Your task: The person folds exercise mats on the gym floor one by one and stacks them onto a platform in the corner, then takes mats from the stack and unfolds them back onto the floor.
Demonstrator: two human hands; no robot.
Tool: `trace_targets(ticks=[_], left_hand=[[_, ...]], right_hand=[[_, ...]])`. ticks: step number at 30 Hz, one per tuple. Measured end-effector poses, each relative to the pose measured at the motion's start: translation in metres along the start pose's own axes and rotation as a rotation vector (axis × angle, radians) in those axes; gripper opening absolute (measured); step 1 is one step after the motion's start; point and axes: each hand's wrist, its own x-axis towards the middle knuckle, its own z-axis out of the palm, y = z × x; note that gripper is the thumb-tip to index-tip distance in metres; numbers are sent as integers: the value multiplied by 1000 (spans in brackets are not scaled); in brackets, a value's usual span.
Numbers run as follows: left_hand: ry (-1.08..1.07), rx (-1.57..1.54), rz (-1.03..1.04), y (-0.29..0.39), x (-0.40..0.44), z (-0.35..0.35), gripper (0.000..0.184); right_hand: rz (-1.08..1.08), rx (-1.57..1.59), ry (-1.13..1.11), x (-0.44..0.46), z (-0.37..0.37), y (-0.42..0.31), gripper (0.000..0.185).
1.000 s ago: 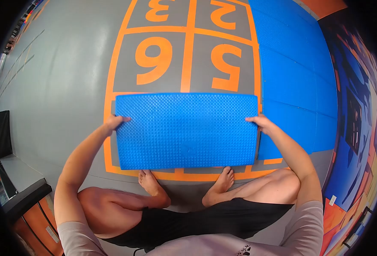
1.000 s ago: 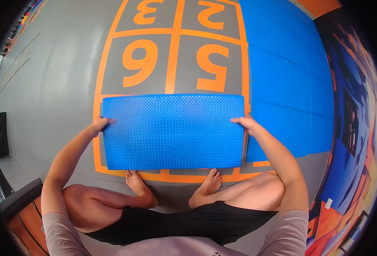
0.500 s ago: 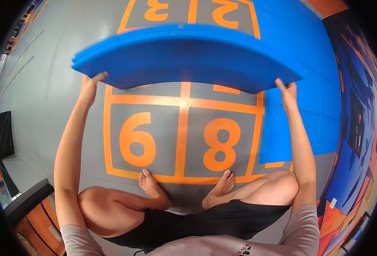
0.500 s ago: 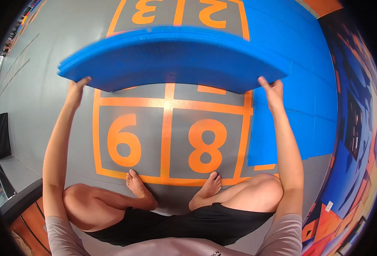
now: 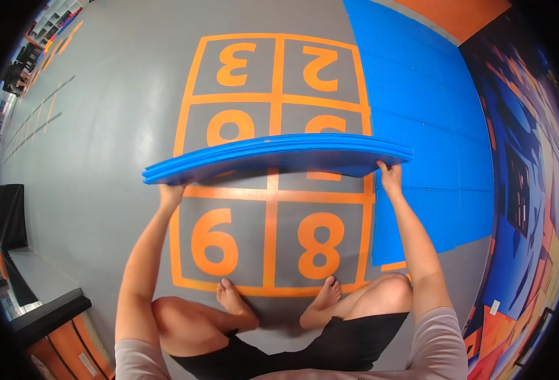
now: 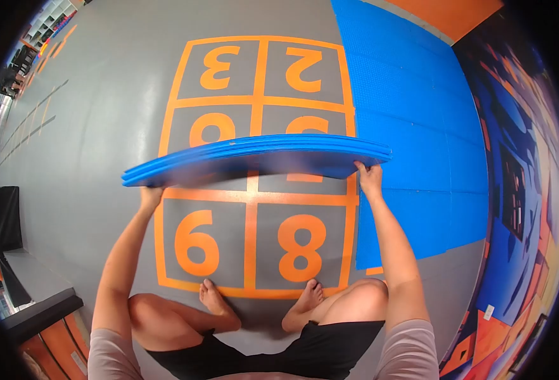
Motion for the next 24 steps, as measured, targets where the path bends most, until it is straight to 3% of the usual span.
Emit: trace_targets(ticks=[3, 6, 9, 10, 12, 14, 17, 19, 21, 23, 24], left_hand=[[16, -145, -275, -32, -42, -6, 56], [154, 369, -391, 113, -88, 8, 52], [181, 240, -469, 169, -122, -26, 47], [158, 71, -489, 199, -131, -42, 45], [63, 39, -491, 291, -143, -69, 45], [-52, -29, -482, 367, -153, -92, 47], [-86, -108, -463, 510, -173, -108, 53], [-92, -99, -353, 563, -185, -123, 49], [-23, -179, -409, 612, -191, -143, 44], [14, -246, -354, 655, -190, -164, 50], [-46, -322, -342, 667, -188, -175, 68]], right_hand=[[198, -125, -99, -21, -16, -36, 36], [305, -150, -59, -71, -40, -96, 43], [449, -97, -59, -124, -98, -185, 42], [459, -30, -42, -141, -122, -199, 40], [482, 33, -33, -168, -173, -261, 41], [548, 226, 166, -186, -211, -339, 47], [555, 66, 342, -196, -277, -434, 55], [625, 49, 400, -200, -321, -503, 58], [614, 73, 417, -210, -370, -550, 62], [509, 127, 442, -211, -422, -566, 66], [484, 202, 402, -213, -447, -595, 69]])
